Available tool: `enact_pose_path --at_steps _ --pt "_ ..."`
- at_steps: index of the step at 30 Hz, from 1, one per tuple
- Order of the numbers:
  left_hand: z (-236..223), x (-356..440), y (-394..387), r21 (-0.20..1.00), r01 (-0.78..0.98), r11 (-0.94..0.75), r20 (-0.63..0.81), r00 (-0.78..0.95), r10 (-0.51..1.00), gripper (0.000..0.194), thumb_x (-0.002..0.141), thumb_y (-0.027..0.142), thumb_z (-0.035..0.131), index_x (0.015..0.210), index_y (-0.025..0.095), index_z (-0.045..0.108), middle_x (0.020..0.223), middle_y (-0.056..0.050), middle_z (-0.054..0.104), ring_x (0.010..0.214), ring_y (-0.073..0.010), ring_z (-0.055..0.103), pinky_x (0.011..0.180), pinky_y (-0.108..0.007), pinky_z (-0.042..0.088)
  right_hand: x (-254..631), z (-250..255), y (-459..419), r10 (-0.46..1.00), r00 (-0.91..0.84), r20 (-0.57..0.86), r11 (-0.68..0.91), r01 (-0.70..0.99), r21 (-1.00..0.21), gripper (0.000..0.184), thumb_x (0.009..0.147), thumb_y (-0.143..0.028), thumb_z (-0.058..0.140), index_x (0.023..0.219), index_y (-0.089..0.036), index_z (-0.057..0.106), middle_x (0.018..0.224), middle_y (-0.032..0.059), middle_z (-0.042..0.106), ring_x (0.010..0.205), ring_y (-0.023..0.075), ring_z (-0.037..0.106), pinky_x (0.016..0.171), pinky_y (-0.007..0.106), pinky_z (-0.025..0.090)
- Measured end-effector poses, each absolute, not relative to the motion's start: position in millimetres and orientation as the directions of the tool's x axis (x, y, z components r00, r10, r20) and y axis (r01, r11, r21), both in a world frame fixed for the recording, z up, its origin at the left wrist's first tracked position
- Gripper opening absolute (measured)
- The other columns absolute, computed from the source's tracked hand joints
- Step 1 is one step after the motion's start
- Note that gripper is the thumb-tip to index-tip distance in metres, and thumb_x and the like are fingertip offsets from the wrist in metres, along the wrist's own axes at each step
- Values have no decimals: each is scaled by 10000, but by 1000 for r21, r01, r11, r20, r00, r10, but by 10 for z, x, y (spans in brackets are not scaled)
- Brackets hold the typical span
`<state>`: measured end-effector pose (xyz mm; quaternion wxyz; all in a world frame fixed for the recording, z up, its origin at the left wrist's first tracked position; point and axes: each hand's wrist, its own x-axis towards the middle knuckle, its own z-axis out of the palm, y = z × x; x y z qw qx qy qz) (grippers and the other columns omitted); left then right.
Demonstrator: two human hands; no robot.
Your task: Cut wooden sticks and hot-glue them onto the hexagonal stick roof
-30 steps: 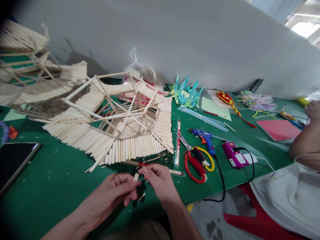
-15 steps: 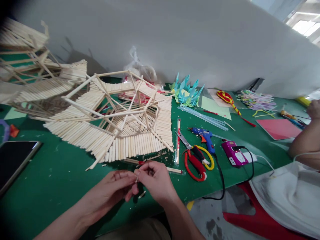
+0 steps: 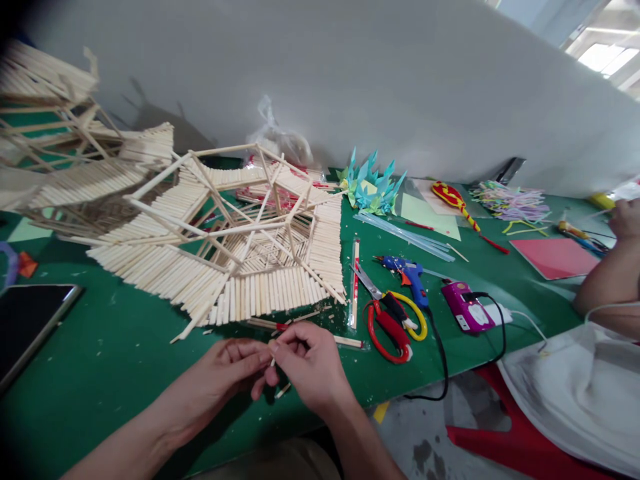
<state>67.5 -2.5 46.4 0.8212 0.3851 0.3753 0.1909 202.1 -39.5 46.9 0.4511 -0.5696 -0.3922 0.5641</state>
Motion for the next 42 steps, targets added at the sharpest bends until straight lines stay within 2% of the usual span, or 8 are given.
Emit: enact_pose_path --at_steps 10,16,19,25,28,31,36,42 --pt "431 675 -38 808 14 589 -473 612 634 220 706 306 638 621 106 674 553 -33 638 495 -100 472 511 -217 351 2033 454 -442 969 178 -169 -204 200 -958 166 731 -243 566 579 -177 565 499 -33 500 443 100 461 426 216 346" --pt "431 682 -52 758 8 653 -531 588 610 216 679 319 674 668 104 676 549 -35 650 488 -94 487 510 -216 349 2227 417 -480 940 325 -102 -210 316 -925 253 832 -344 442 922 -152 579 680 15 587 639 149 548 591 251 431" --pt "439 694 -54 744 6 669 -542 591 598 219 675 314 679 665 95 676 542 -39 649 489 -92 485 508 -213 346 2384 410 -566 915 399 -62 -236 406 -883 253 848 -384 413 773 -177 538 613 -12 538 574 136 519 541 235 410" --pt "439 681 -45 755 42 655 -545 595 591 209 687 327 666 688 119 680 560 -29 655 509 -97 490 523 -216 355 3000 395 -862 814 574 88 -366 625 -690 357 859 -419 359 642 -194 531 566 -3 508 547 154 483 529 261 379" --pt "452 680 -26 776 87 625 -547 587 597 209 690 343 658 673 135 677 559 -12 651 509 -94 480 527 -212 354 3335 384 -1003 753 631 184 -448 697 -559 267 811 -404 443 913 -177 538 737 38 560 591 176 507 507 276 388" --pt "491 689 -15 790 116 602 -542 591 597 212 698 349 647 652 143 672 557 -5 648 514 -95 475 535 -211 356 3538 370 -1050 747 620 240 -485 756 -439 365 789 -368 456 1092 -164 465 939 96 550 711 207 538 544 298 421" --pt "546 677 -46 799 103 592 -532 581 616 199 698 339 647 672 144 675 570 -14 660 510 -98 483 537 -214 366 3616 309 -875 875 470 112 -427 861 -278 303 787 -240 420 1062 -149 510 1020 109 539 863 219 547 727 317 426" --pt "516 616 -109 764 29 644 -530 599 601 163 712 306 646 680 148 673 633 -20 687 503 -89 518 561 -215 394 3707 285 -603 904 426 -46 -428 896 -122 150 754 -208 500 880 -148 557 788 48 571 690 185 558 612 313 409"
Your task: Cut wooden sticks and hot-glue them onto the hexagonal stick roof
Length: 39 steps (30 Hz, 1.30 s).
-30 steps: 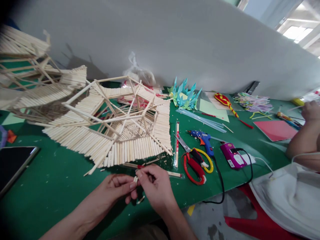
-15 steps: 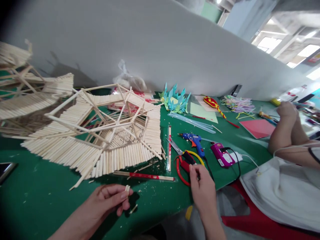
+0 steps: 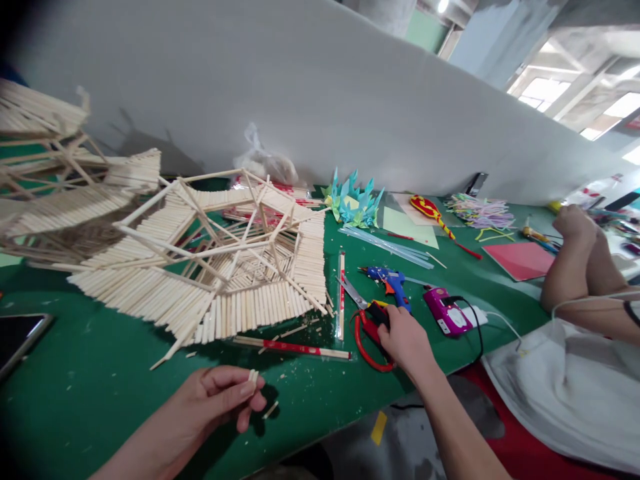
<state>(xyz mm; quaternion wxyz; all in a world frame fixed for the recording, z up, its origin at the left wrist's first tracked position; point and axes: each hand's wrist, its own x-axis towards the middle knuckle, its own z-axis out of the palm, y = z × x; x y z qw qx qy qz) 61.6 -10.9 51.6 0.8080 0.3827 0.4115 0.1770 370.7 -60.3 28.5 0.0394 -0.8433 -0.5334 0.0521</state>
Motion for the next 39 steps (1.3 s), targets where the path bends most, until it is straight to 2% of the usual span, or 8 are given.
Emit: enact_pose_path --at_steps 5,12,16,19,22,25,32,39 --pt "501 603 -118 740 -9 673 -528 612 589 168 725 301 638 698 141 683 631 -26 687 482 -81 519 532 -205 386 3787 393 -561 901 429 -63 -433 892 -130 107 737 -243 497 776 -154 544 714 41 579 631 191 551 572 317 402" --pt "483 631 -133 719 -40 694 -528 618 583 177 713 298 650 695 126 687 605 -31 682 470 -79 515 521 -201 383 3812 667 -940 896 444 -14 -422 840 -342 384 776 -322 349 1082 -143 495 990 93 635 849 224 604 716 305 463" --pt "490 642 -135 705 -58 707 -527 625 576 183 708 295 656 668 118 679 597 -36 681 463 -80 516 523 -208 384 3603 797 -1224 939 291 -186 -344 754 -559 419 757 -351 436 1140 -187 482 1096 65 617 956 224 593 768 270 473" --pt "512 639 -133 703 -77 707 -519 625 584 182 711 288 654 666 113 676 597 -40 681 467 -82 517 526 -211 381 3249 839 -1268 943 153 -295 -312 711 -631 463 657 -219 542 1114 -204 468 1038 60 638 940 239 598 738 282 487" --pt "521 625 -132 707 -103 700 -509 613 604 176 708 280 659 670 110 673 591 -41 682 460 -80 514 513 -207 369 2875 838 -1176 915 104 -390 -353 673 -650 329 636 -202 545 960 -221 491 848 26 662 734 207 628 618 283 494" --pt "509 586 -124 708 -118 696 -512 593 621 169 703 275 665 671 110 666 581 -36 678 453 -77 507 503 -205 358 2662 817 -1055 933 120 -339 -329 665 -670 523 517 -171 610 1008 -231 441 787 0 652 636 193 601 575 289 475" --pt "488 421 -90 763 -92 639 -501 542 675 152 744 258 625 694 117 651 614 -22 669 485 -68 482 525 -197 352 2608 848 -844 948 -11 -318 -192 775 -602 380 614 -203 577 973 -227 452 814 22 634 686 198 592 592 303 444" --pt "509 353 -53 839 6 544 -463 532 709 171 745 262 608 661 117 643 608 -20 646 503 -83 476 527 -205 360 2525 823 -766 953 -75 -293 -125 785 -606 456 581 -208 596 1009 -202 439 878 55 633 728 217 602 612 324 467"
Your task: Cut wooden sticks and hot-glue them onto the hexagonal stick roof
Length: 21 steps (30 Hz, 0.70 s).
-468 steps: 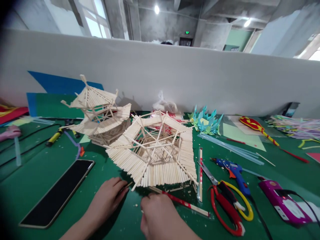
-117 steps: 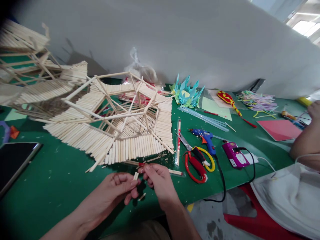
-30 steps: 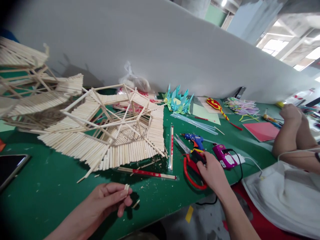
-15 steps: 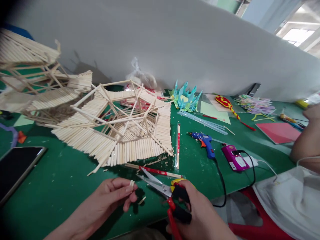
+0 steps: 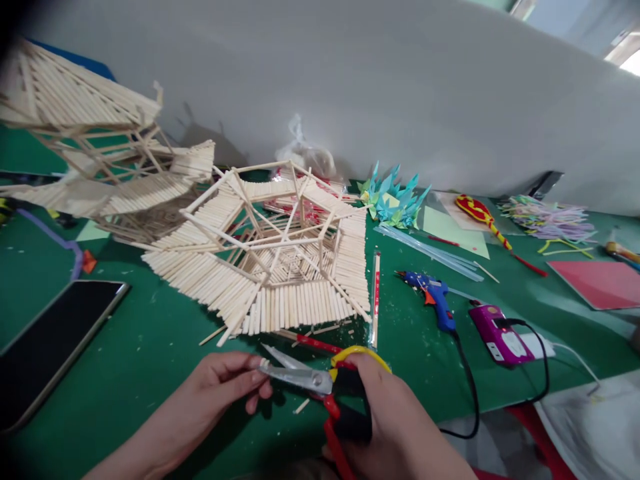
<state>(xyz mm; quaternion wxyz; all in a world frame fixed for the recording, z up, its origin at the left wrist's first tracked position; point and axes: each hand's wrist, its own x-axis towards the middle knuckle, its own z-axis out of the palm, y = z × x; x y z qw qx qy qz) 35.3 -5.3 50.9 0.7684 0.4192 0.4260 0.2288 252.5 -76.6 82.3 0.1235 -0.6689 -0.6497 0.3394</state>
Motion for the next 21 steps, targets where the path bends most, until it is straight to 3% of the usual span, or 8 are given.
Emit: enact_pose_path --at_steps 11,21 --pt "463 320 -60 852 18 523 -429 596 679 145 707 269 626 744 151 703 605 -17 635 509 -95 500 522 -211 385 2452 855 -712 962 -132 -241 -33 816 -578 361 617 -223 559 968 -200 479 873 70 625 727 225 611 599 341 478" --pt "470 334 -50 928 90 362 -334 636 696 150 744 218 580 693 166 710 620 -23 621 544 -115 510 517 -210 404 2432 850 -716 967 -162 -196 16 807 -590 358 623 -230 561 970 -191 483 893 74 615 756 216 601 635 334 476"
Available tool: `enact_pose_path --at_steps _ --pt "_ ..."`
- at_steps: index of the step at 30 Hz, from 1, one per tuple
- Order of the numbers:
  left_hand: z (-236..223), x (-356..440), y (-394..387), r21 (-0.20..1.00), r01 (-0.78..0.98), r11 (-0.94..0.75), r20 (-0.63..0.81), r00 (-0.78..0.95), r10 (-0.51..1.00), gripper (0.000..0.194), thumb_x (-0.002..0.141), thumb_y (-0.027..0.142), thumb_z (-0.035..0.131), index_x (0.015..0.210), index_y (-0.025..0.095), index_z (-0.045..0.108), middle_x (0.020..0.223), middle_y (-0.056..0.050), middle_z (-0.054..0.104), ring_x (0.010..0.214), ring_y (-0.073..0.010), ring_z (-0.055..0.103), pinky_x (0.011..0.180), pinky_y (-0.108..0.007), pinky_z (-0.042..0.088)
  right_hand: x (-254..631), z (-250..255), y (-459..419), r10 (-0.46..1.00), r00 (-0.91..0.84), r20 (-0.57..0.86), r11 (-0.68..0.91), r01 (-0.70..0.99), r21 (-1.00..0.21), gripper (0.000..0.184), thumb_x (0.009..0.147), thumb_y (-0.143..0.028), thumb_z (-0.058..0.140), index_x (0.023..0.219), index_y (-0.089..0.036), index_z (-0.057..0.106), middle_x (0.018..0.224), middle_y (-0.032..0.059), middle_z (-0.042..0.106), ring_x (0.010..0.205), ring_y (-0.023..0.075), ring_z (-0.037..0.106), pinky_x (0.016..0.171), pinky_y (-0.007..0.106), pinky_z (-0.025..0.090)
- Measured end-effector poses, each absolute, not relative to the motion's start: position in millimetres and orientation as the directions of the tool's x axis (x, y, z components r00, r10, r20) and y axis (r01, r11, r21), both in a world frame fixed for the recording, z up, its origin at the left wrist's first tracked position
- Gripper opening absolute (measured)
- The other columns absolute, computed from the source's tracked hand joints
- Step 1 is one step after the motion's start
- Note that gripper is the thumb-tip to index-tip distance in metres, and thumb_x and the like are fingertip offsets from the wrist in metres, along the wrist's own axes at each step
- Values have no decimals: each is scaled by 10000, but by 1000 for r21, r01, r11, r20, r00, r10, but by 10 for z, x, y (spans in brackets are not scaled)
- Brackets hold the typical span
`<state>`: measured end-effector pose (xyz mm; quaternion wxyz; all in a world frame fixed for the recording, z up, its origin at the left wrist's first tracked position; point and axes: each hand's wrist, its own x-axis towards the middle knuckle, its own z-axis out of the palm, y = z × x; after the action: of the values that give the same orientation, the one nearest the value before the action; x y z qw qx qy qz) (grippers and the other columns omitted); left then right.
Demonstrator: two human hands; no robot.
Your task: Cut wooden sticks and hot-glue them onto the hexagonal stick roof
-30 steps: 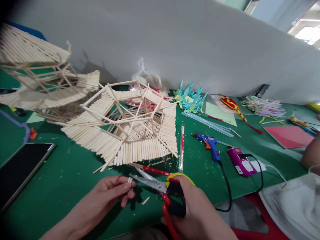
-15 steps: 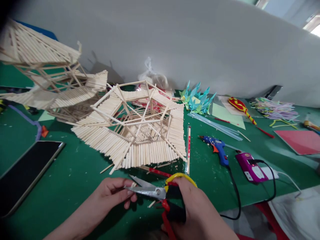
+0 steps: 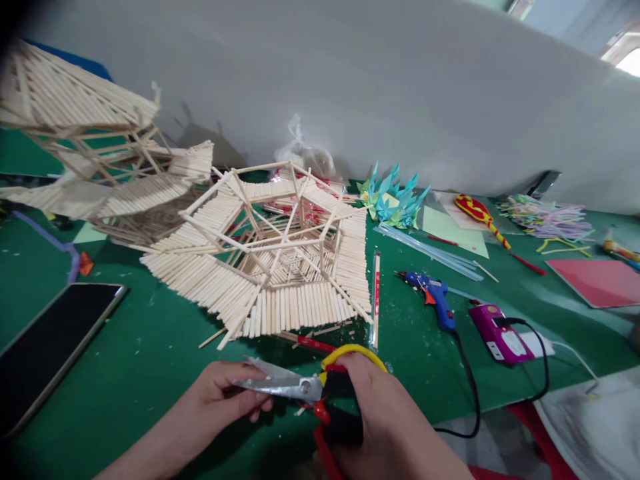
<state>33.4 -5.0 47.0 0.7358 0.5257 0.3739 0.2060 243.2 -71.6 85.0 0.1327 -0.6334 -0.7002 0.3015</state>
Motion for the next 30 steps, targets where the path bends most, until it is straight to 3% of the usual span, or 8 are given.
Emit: enact_pose_path --at_steps 9,20,26,30 --pt "441 296 -66 943 95 320 -307 620 722 148 742 195 564 695 190 704 622 -17 616 555 -124 521 516 -216 410 2473 853 -739 963 -188 -193 43 814 -579 447 632 -231 580 1057 -171 452 960 98 596 832 229 582 687 360 476" --pt "528 311 -62 960 181 213 -279 596 753 169 735 148 551 643 182 689 624 -12 623 570 -128 528 544 -213 387 2474 880 -744 961 -192 -198 55 838 -543 415 626 -239 574 1022 -175 468 949 102 589 841 247 567 687 367 460" --pt "544 319 -67 972 222 77 -197 588 785 187 744 143 541 648 195 693 642 -11 641 602 -139 566 572 -205 403 2450 905 -698 940 -176 -293 10 871 -491 330 602 -246 573 910 -163 490 885 110 587 753 245 554 622 365 449" --pt "520 324 -82 980 190 -60 -64 585 809 193 747 140 521 695 199 697 682 -23 667 651 -155 599 602 -208 427 2443 893 -700 935 -171 -312 9 888 -460 277 601 -243 548 859 -169 480 842 104 589 698 234 550 585 346 429"
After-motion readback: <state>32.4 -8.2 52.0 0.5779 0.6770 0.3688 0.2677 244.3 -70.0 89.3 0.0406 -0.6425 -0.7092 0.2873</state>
